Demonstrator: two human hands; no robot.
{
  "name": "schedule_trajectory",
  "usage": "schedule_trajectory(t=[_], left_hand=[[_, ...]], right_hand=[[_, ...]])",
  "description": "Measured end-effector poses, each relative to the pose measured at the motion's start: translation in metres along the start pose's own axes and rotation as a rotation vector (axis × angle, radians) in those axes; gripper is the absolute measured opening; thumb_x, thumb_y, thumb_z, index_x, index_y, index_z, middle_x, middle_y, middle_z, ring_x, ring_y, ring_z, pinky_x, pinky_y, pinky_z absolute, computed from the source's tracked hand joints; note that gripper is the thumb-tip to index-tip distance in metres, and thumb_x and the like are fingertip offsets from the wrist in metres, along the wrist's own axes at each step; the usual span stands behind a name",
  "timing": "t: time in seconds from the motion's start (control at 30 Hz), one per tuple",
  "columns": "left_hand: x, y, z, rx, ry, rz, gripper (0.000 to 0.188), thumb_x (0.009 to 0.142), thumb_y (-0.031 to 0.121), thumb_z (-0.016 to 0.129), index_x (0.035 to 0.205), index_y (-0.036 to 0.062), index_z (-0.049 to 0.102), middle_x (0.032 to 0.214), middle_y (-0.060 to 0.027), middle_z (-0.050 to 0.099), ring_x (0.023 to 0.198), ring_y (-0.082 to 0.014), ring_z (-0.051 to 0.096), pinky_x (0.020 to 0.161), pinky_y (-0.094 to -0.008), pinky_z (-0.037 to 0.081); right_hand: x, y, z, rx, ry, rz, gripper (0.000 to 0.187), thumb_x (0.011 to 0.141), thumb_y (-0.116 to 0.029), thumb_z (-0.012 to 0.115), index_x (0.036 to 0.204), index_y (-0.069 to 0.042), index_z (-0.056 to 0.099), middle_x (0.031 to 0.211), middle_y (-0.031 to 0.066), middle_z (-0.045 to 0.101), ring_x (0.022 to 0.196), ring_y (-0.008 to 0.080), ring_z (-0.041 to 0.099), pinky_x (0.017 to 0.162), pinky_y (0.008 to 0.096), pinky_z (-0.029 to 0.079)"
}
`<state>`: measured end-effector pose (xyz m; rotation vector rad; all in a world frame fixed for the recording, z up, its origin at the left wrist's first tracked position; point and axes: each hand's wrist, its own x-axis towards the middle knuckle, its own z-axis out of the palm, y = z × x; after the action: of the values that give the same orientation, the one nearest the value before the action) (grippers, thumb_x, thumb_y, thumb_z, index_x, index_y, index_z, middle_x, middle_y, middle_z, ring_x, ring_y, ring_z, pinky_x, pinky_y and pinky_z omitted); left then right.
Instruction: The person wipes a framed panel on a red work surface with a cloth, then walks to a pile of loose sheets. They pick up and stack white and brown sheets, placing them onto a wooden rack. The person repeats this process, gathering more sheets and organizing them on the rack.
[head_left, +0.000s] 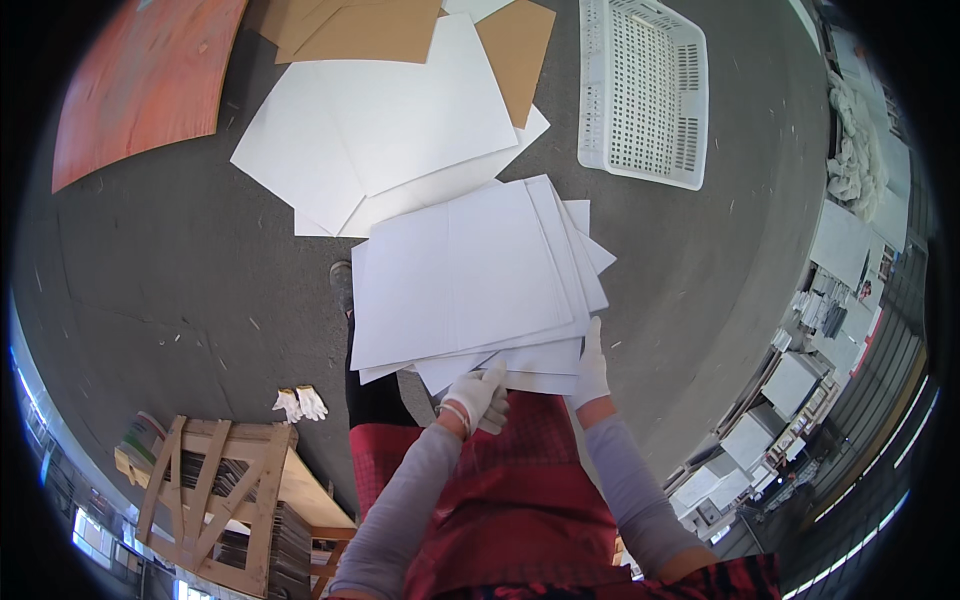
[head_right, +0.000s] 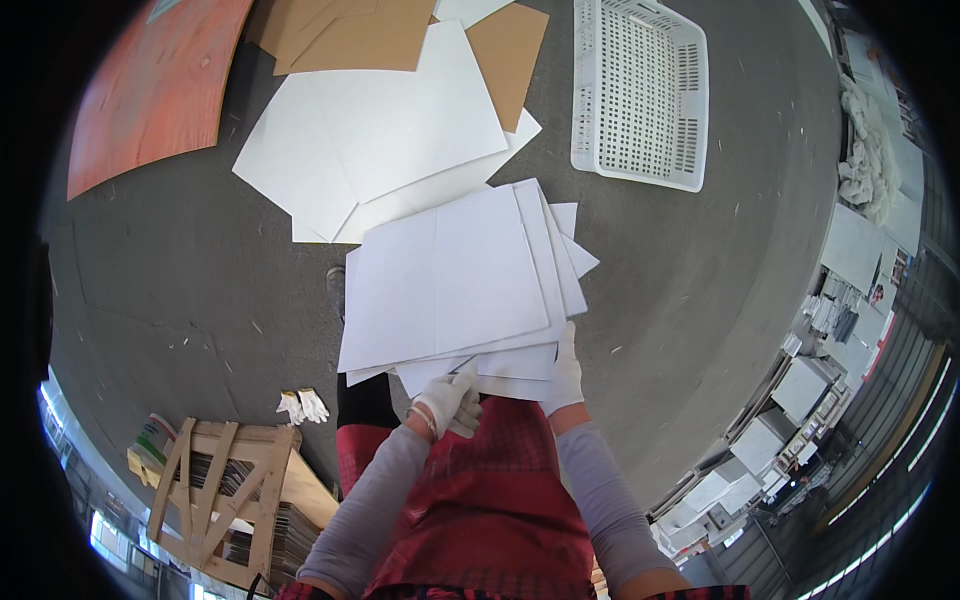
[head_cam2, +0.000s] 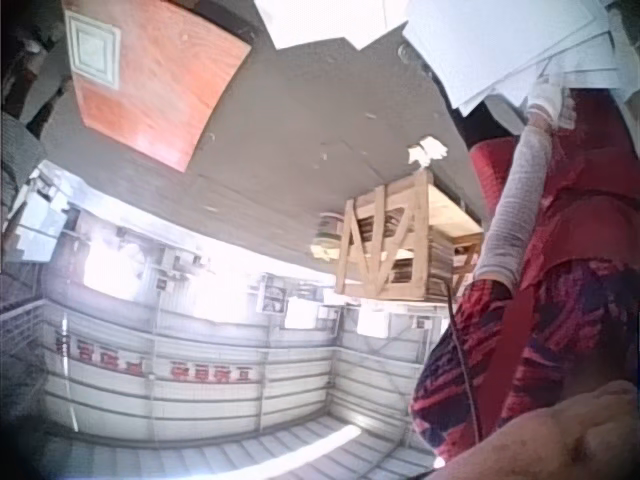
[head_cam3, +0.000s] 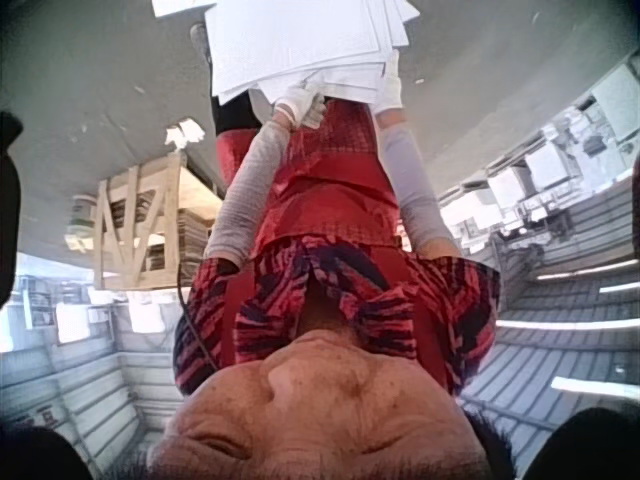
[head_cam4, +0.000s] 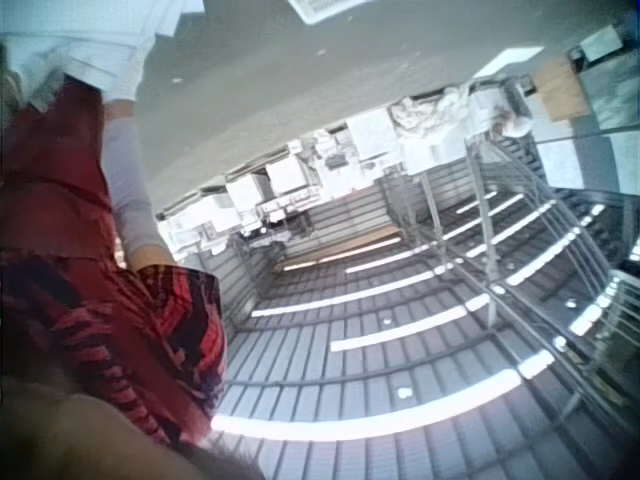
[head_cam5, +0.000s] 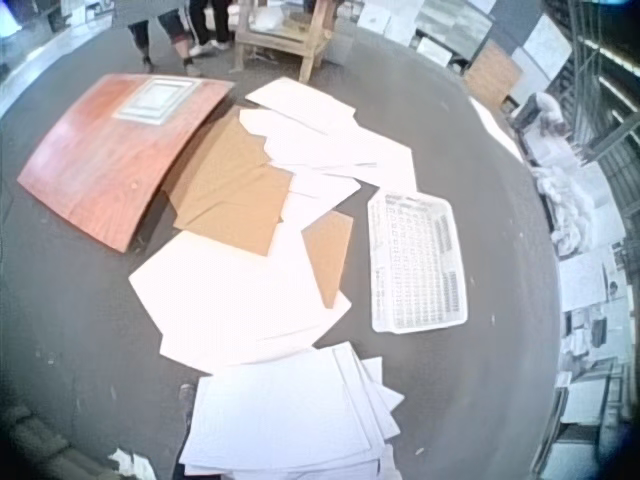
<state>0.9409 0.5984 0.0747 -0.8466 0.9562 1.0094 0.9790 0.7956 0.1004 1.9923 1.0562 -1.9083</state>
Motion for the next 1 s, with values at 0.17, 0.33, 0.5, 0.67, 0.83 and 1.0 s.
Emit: schedule_trajectory(t=[0.17,0.33,0.5,0.67,0.83,1.0], left_hand=[[-0.034,0.014,-0.03,1.111,0.765,1.05,0.049,0.069,0.029,0.074,0.112,0.0131,0.058,0.118,-0.0177,0.053,0.105,-0.0404,0.053,0.087,-0.0483,0.045],[-0.006,0.052,-0.062,1.425,0.638,0.908,0.077,0.069,0.044,0.072,0.134,0.0162,0.041,0.135,-0.0175,0.041,0.126,-0.037,0.036,0.102,-0.0554,0.029],[0.001,0.087,-0.04,1.458,0.253,0.765,0.083,0.069,0.044,0.071,0.138,0.0143,0.037,0.136,-0.0179,0.04,0.124,-0.036,0.039,0.102,-0.0487,0.031],[0.013,0.122,-0.017,1.709,0.191,0.6,0.08,0.072,0.038,0.069,0.14,0.0177,0.032,0.13,-0.0163,0.043,0.116,-0.036,0.046,0.092,-0.0488,0.04],[0.02,0.122,-0.003,1.875,0.217,0.533,0.067,0.078,0.026,0.063,0.138,0.0187,0.033,0.124,-0.0164,0.046,0.107,-0.0369,0.051,0.084,-0.047,0.046],[0.041,0.125,-0.025,1.698,0.369,0.675,0.056,0.081,0.015,0.055,0.135,0.0181,0.037,0.118,-0.015,0.05,0.101,-0.0356,0.055,0.079,-0.0433,0.049]], right_hand=[[-0.006,0.015,0.016,-0.007,-0.048,-0.1,0.057,0.089,-0.04,0.056,0.126,0.003,0.046,0.114,0.0118,0.059,0.098,0.0209,0.06,0.081,0.0321,0.051],[0.01,0.046,0.021,0.038,-0.055,-0.096,0.055,0.086,-0.024,0.064,0.127,0.004,0.042,0.116,0.0124,0.056,0.099,0.0189,0.058,0.08,0.0313,0.05],[-0.014,0.045,0.046,-0.015,-0.01,-0.115,0.053,0.087,-0.021,0.062,0.129,0.003,0.041,0.114,0.0108,0.057,0.097,0.0185,0.059,0.083,0.0307,0.049],[-0.018,0.036,0.041,0.038,-0.072,0.018,0.044,0.089,-0.017,0.057,0.127,0.001,0.044,0.112,0.0091,0.058,0.097,0.0182,0.059,0.083,0.0319,0.05],[-0.016,0.041,0.033,0.039,-0.169,0.095,0.037,0.088,-0.01,0.055,0.122,0.002,0.049,0.109,0.0083,0.06,0.095,0.0176,0.06,0.082,0.0314,0.051],[-0.045,0.041,0.039,-0.052,-0.025,-0.002,0.036,0.085,-0.004,0.056,0.121,0.002,0.051,0.111,0.0075,0.06,0.097,0.0157,0.058,0.085,0.0294,0.048]])
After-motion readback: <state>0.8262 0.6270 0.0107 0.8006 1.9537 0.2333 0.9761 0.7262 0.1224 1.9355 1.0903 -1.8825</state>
